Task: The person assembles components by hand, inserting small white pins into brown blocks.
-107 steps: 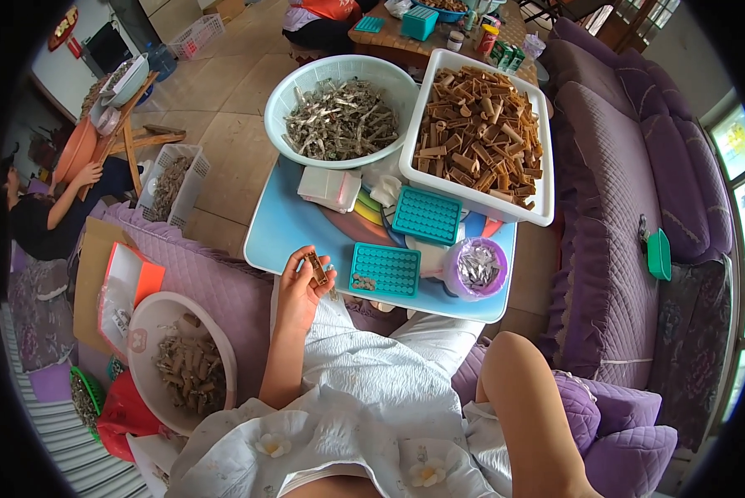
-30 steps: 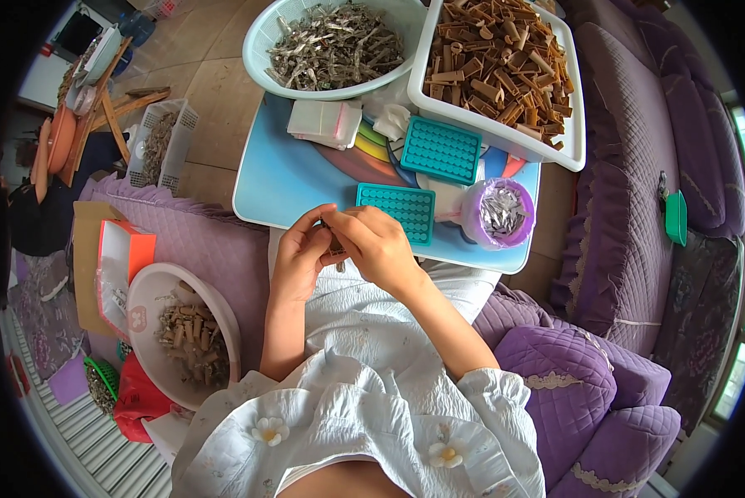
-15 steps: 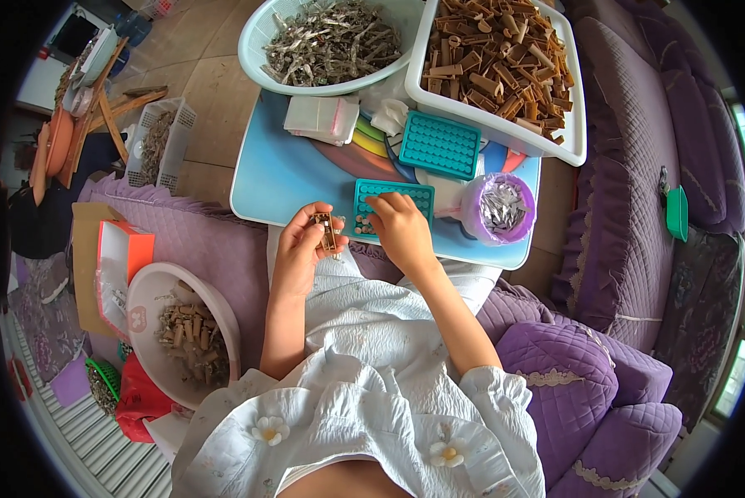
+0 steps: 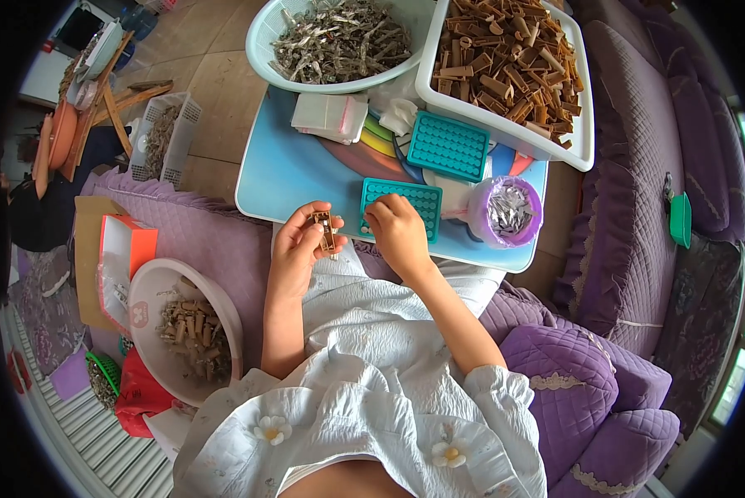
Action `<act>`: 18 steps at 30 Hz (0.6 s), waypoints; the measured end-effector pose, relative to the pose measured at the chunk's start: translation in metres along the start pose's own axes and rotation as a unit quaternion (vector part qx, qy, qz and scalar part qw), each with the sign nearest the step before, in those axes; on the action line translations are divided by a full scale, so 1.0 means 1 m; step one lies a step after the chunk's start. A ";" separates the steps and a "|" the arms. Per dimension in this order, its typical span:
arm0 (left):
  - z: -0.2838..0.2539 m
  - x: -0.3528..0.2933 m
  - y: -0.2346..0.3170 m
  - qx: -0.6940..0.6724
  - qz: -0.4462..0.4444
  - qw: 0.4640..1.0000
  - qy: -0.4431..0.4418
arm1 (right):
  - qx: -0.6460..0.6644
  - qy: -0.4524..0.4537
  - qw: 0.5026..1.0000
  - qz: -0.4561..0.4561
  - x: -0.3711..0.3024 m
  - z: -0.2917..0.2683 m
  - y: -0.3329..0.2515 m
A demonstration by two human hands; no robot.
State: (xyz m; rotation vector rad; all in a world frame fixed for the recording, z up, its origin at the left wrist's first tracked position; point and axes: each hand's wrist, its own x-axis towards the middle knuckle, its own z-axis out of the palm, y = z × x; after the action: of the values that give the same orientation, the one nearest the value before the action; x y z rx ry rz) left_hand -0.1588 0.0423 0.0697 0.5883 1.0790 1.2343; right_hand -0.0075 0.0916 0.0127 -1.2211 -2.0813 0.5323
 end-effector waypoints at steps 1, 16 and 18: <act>0.000 0.000 0.001 -0.001 0.000 1.000 0.001 | 0.000 -0.001 1.000 -0.001 0.003 -0.006 -0.008; 0.012 0.002 -0.007 0.033 -0.011 0.999 -0.019 | 0.065 0.123 0.984 -0.112 0.005 -0.018 -0.036; 0.014 0.003 -0.007 0.029 -0.017 0.999 -0.025 | 0.060 0.136 0.983 -0.109 0.004 -0.018 -0.036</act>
State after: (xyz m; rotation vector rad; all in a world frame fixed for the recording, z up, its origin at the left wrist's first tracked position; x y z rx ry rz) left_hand -0.1432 0.0459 0.0686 0.6394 1.0802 1.1563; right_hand -0.0174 0.0785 0.0495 -0.9257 -1.8910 0.3623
